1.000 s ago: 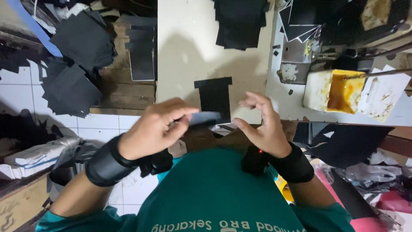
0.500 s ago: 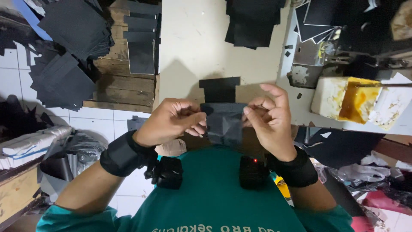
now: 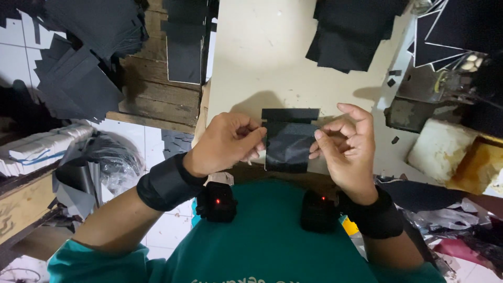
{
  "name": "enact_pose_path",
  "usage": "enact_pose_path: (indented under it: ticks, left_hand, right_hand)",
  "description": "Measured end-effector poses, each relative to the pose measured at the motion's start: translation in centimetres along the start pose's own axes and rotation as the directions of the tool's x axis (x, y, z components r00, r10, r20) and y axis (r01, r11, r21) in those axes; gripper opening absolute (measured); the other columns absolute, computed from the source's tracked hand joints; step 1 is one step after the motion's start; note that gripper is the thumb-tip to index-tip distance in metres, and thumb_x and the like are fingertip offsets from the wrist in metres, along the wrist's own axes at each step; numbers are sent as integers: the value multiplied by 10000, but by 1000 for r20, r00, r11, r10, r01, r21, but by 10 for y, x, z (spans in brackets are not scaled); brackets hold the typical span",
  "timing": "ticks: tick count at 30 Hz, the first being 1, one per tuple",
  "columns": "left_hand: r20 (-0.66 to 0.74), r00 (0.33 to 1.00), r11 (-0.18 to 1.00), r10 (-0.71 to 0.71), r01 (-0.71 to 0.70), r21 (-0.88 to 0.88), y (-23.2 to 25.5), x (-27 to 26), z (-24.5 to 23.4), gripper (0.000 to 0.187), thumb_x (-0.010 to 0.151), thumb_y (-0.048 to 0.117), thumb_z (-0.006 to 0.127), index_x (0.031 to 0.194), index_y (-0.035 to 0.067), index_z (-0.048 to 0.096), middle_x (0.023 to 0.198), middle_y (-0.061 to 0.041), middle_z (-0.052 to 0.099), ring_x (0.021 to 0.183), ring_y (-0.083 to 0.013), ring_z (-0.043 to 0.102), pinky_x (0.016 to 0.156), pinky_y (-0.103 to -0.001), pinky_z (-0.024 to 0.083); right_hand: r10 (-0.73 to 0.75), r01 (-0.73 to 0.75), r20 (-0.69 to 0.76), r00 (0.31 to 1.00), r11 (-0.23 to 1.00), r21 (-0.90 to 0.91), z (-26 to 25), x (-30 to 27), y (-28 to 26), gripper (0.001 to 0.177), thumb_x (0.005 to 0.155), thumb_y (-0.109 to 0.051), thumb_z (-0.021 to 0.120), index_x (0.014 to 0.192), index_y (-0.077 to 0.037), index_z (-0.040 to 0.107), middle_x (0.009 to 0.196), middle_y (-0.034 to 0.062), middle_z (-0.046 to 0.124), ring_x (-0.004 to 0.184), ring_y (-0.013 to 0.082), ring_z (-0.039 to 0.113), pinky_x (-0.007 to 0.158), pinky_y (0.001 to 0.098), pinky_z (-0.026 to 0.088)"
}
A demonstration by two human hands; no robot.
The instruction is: The person organizes and folds small pieces of black leather material and trims a card at a workshop table.
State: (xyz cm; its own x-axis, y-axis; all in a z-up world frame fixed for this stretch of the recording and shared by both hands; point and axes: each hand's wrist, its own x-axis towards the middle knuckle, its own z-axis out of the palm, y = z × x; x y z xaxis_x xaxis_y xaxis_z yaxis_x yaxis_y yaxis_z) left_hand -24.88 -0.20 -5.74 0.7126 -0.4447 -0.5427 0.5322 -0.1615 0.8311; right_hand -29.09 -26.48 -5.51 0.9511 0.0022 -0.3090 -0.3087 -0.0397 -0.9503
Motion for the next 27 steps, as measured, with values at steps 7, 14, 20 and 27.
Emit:
enact_pose_path:
  ticks: [7, 14, 20, 27]
  left_hand:
    - [-46, 993, 988, 110, -104, 110, 1, 0, 2, 182, 983, 112, 670, 899, -42, 719, 719, -79, 752, 564, -68, 690, 463, -205, 557]
    - [-77, 985, 981, 153, -141, 134, 2, 2, 3, 187, 982, 93, 663, 860, -44, 702, 702, -97, 749, 552, -72, 697, 443, -202, 548]
    - [-85, 985, 980, 151, -138, 145, 5, 3, 5, 191, 978, 87, 664, 846, -47, 697, 674, -107, 738, 522, -81, 693, 419, -207, 540]
    - [-95, 992, 990, 89, -77, 121, 7, 4, 5, 187, 970, 101, 663, 849, -38, 695, 658, -103, 731, 507, -77, 686, 418, -207, 552]
  right_hand:
    - [-36, 38, 21, 999, 996, -77, 0, 6, 2, 581, 1007, 93, 648, 1472, -51, 332, 988, 106, 643, 748, 147, 678, 636, 290, 617]
    - [-65, 68, 31, 997, 989, -134, 0, 7, 3, 586, 999, 90, 645, 1470, -46, 324, 973, 106, 647, 732, 143, 695, 604, 279, 632]
    - [-104, 108, 33, 994, 982, -153, 1, 6, 3, 566, 1013, 90, 644, 1466, -39, 331, 967, 110, 653, 731, 143, 694, 614, 276, 626]
    - [-106, 108, 28, 994, 985, -136, 1, 6, 2, 564, 1013, 82, 646, 1463, -35, 328, 957, 104, 646, 730, 135, 692, 615, 270, 633]
